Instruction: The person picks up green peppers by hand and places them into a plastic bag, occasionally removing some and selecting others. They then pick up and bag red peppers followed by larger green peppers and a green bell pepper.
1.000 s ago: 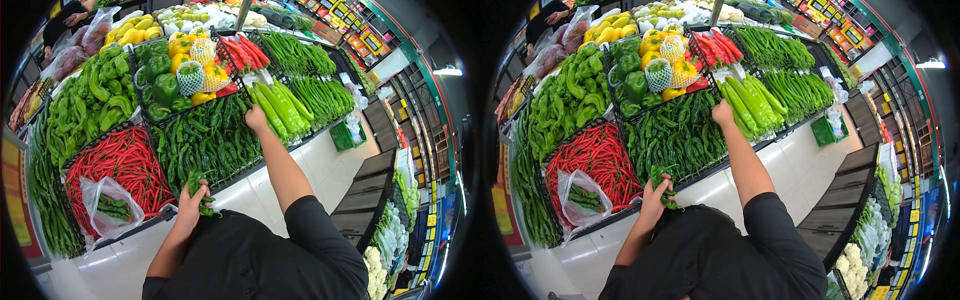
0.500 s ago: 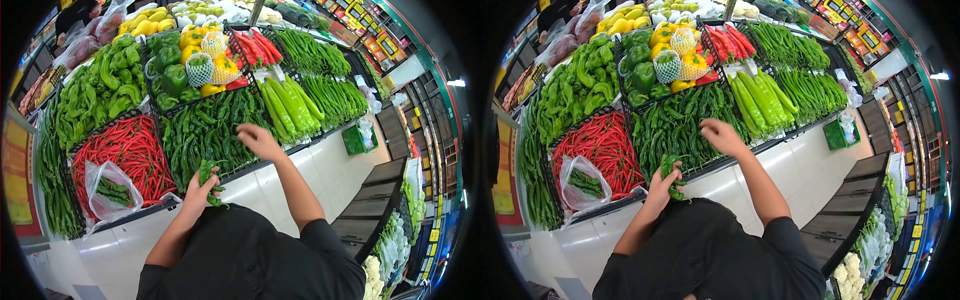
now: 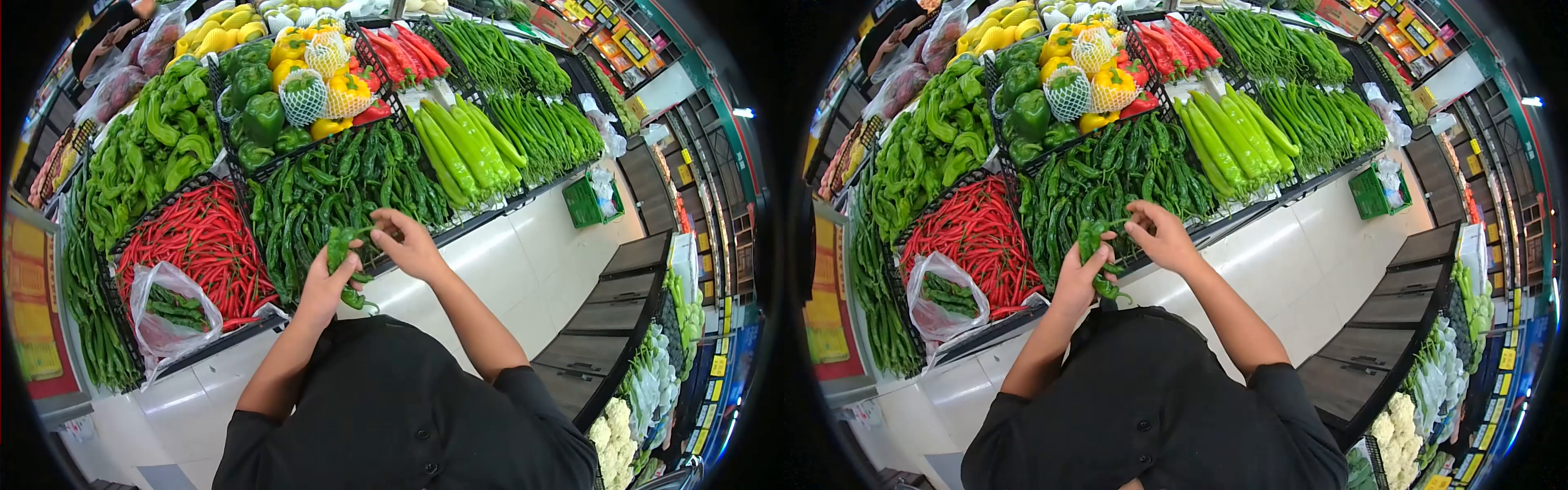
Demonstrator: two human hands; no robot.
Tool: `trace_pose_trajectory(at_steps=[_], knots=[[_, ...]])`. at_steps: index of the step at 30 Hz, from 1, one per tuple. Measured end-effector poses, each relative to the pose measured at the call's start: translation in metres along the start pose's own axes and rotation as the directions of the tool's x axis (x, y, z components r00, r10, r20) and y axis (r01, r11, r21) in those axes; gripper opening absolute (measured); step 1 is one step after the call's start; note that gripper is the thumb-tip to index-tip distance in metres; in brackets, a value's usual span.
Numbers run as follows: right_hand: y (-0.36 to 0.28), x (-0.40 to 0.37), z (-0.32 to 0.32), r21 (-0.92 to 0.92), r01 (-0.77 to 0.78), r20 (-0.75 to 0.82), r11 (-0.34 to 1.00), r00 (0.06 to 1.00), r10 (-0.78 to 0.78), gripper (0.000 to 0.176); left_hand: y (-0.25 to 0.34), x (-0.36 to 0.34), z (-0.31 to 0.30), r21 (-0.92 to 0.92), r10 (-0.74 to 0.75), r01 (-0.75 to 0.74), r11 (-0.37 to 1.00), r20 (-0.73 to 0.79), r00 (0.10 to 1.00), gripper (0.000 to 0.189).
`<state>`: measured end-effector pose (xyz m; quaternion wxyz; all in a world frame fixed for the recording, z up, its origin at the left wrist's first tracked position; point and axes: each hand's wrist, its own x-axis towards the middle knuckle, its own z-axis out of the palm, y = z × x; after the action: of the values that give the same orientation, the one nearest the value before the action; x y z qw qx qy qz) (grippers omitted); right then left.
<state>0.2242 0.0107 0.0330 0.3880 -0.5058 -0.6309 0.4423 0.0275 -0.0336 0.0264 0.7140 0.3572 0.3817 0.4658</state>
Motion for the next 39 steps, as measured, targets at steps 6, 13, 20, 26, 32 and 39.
trace_pose_trajectory(at_steps=[6, 13, 20, 26, 32, 39], knots=[[-0.005, 0.075, 0.014, -0.521, 0.262, 0.001, 0.812, 0.952, -0.307, 0.026, 0.015, -0.011, -0.021, -0.043, 0.05, -0.056, 0.998, -0.13, 0.99, 0.029], [0.01, 0.153, 0.059, -0.858, 0.281, 0.173, 0.43, 0.946, -0.273, 0.026, 0.016, -0.041, -0.048, -0.107, 0.078, -0.106, 0.989, -0.232, 0.97, 0.032], [0.008, 0.15, 0.064, -0.793, 0.291, 0.121, 0.535, 0.936, -0.331, 0.034, 0.021, -0.051, -0.071, -0.182, 0.106, -0.164, 0.969, -0.291, 0.951, 0.041], [-0.05, 0.083, 0.069, -0.278, 0.551, 0.427, 0.787, 0.804, -0.413, 0.038, 0.025, -0.045, -0.096, 0.146, -0.014, 0.038, 0.989, -0.163, 0.987, 0.039], [-0.037, 0.023, 0.048, -0.079, 0.237, 0.636, 0.968, 0.76, -0.134, 0.025, 0.029, -0.044, -0.094, 0.429, -0.191, 0.12, 0.895, 0.127, 0.973, 0.038], [-0.026, -0.012, 0.042, 0.092, -0.18, 0.603, 0.979, 0.793, 0.089, 0.022, 0.027, -0.036, -0.083, 0.476, -0.216, 0.095, 0.875, 0.205, 0.955, 0.038]])
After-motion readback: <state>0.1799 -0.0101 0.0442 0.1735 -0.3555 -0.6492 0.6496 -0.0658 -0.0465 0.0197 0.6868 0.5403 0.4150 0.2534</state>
